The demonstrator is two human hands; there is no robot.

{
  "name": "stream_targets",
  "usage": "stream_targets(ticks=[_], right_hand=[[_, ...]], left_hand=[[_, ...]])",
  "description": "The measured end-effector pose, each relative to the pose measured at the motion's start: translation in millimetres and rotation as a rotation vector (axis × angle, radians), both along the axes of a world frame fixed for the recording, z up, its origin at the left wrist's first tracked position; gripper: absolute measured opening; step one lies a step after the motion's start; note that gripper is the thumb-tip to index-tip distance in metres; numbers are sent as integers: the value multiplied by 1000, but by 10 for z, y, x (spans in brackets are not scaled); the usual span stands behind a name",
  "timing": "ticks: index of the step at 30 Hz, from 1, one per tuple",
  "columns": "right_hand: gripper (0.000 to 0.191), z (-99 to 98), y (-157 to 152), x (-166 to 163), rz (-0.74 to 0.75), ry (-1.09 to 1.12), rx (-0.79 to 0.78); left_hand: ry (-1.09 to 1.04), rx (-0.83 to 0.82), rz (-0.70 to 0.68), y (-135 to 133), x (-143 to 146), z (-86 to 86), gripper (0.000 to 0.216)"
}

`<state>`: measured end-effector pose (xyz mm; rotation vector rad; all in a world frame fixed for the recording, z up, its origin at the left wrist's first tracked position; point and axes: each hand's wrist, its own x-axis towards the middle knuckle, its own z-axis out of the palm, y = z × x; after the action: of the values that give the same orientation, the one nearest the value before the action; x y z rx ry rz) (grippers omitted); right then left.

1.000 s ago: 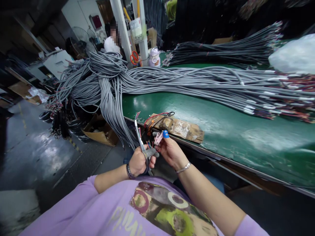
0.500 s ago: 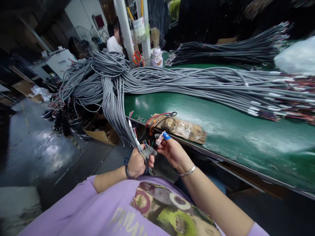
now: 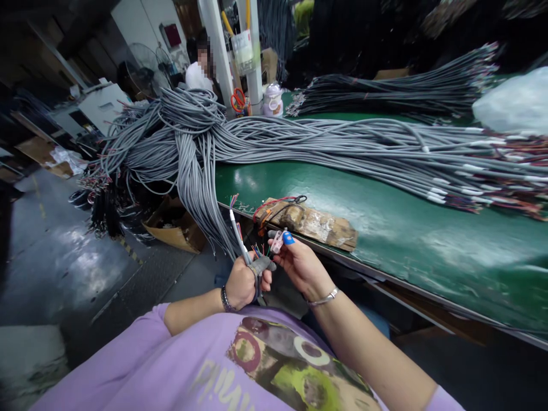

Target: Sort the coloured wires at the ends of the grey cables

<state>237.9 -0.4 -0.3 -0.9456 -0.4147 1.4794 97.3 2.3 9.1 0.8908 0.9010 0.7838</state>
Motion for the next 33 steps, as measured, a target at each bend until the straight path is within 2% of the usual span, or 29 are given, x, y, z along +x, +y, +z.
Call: stream_targets(ticks=[5,13,17,21,23,29,33], right_hand=[[31,9,-8,-36,7,10,33],[40,36,-166,23,129,64,-56],[42,33,-302,-34,184,-104,-9],[35,98,-374,-125,106,-365,93],[34,118,-379,-142,102,-402,124],[30,54,-358,-131,66,-308,120],[27,28,-352,-141,194,-112,94]], left_hand=[[5,3,-10,-8,9,-21,40],[20,30,17,-65,-111,22,43],[27,53,36,-64,-145,-40,45],[29,81,23,-64,-142,-100,45],[25,97,15,-73,-143,-104,44],[-31,105,-11,-74,-194,-60,40],[-137,44,-118,-44,-236,-82,40]])
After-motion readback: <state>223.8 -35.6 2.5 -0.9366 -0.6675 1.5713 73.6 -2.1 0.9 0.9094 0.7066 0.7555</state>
